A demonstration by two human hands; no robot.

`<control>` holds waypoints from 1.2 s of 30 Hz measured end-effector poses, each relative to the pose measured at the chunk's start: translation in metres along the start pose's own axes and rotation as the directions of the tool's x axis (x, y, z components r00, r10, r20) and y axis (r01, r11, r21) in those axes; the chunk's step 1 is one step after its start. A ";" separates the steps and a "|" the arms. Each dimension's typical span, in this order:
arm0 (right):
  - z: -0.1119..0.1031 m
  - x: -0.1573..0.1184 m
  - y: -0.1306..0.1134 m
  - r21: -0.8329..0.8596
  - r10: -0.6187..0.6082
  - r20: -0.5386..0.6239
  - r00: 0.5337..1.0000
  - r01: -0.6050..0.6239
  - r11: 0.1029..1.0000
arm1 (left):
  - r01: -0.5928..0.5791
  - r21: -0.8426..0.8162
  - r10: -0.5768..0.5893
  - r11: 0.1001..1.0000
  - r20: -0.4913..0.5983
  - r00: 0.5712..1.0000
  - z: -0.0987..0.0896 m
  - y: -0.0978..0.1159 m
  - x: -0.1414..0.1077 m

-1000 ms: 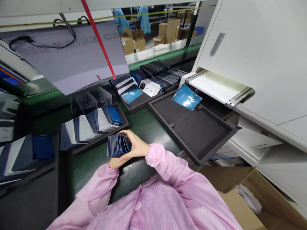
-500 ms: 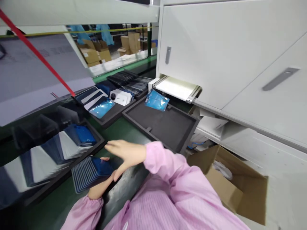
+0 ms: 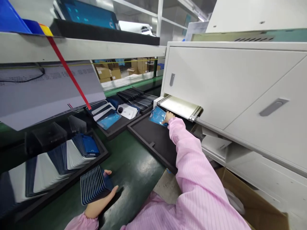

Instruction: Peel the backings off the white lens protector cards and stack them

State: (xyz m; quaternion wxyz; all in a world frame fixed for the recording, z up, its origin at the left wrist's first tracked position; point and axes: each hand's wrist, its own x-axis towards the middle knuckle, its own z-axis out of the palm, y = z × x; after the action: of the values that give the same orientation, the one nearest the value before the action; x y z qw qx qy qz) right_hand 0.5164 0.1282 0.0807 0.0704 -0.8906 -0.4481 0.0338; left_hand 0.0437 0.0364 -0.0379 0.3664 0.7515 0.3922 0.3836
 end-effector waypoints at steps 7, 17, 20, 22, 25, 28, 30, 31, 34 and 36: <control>0.008 -0.006 -0.008 -0.022 -0.047 0.058 0.997 0.049 0.999 | 0.016 0.000 -0.016 1.000 -0.025 1.000 -0.005 0.003 0.001; -0.073 -0.097 -0.070 0.028 -0.746 0.027 0.666 0.745 0.666 | 0.320 -0.594 -0.252 0.738 0.196 0.948 -0.011 0.002 0.000; -0.077 -0.150 -0.113 0.144 -0.930 0.199 0.308 0.930 0.339 | 0.431 -0.729 -0.254 0.532 0.348 0.903 -0.013 0.005 0.002; -0.066 -0.187 -0.146 0.168 -0.955 0.265 0.136 0.968 0.185 | 0.453 -0.718 -0.254 0.528 0.375 0.891 -0.013 0.006 0.001; -0.044 -0.226 -0.193 -0.032 -0.933 0.343 -0.108 0.991 -0.127 | 0.452 -0.689 -0.264 0.567 0.367 0.892 -0.009 0.006 -0.004; -0.027 -0.246 -0.227 -0.161 -0.926 0.359 -0.119 0.969 -0.187 | 0.410 -0.662 -0.249 0.628 0.329 0.911 -0.004 0.006 -0.009; -0.022 -0.252 -0.240 -0.178 -0.940 0.322 -0.114 0.968 -0.178 | 0.367 -0.638 -0.239 0.677 0.280 0.930 -0.003 0.006 -0.010; -0.022 -0.253 -0.244 -0.166 -0.954 0.276 -0.119 0.971 -0.169 | 0.345 -0.624 -0.241 0.701 0.249 0.938 -0.004 0.006 -0.010; -0.022 -0.249 -0.245 -0.003 -0.996 0.007 -0.087 0.996 -0.087 | 0.287 -0.581 -0.258 0.762 0.134 0.957 -0.012 0.007 -0.007; -0.017 -0.243 -0.242 0.285 -0.987 -0.162 -0.008 0.957 -0.055 | 0.231 -0.523 -0.247 0.821 0.040 0.968 -0.021 0.008 -0.005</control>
State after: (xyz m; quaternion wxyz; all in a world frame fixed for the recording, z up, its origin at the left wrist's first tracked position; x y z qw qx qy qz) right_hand 0.1819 0.0738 0.1342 0.1935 -0.2805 -0.9362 0.0863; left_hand 0.0263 0.0344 -0.0237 0.5963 0.5625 0.3694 0.4378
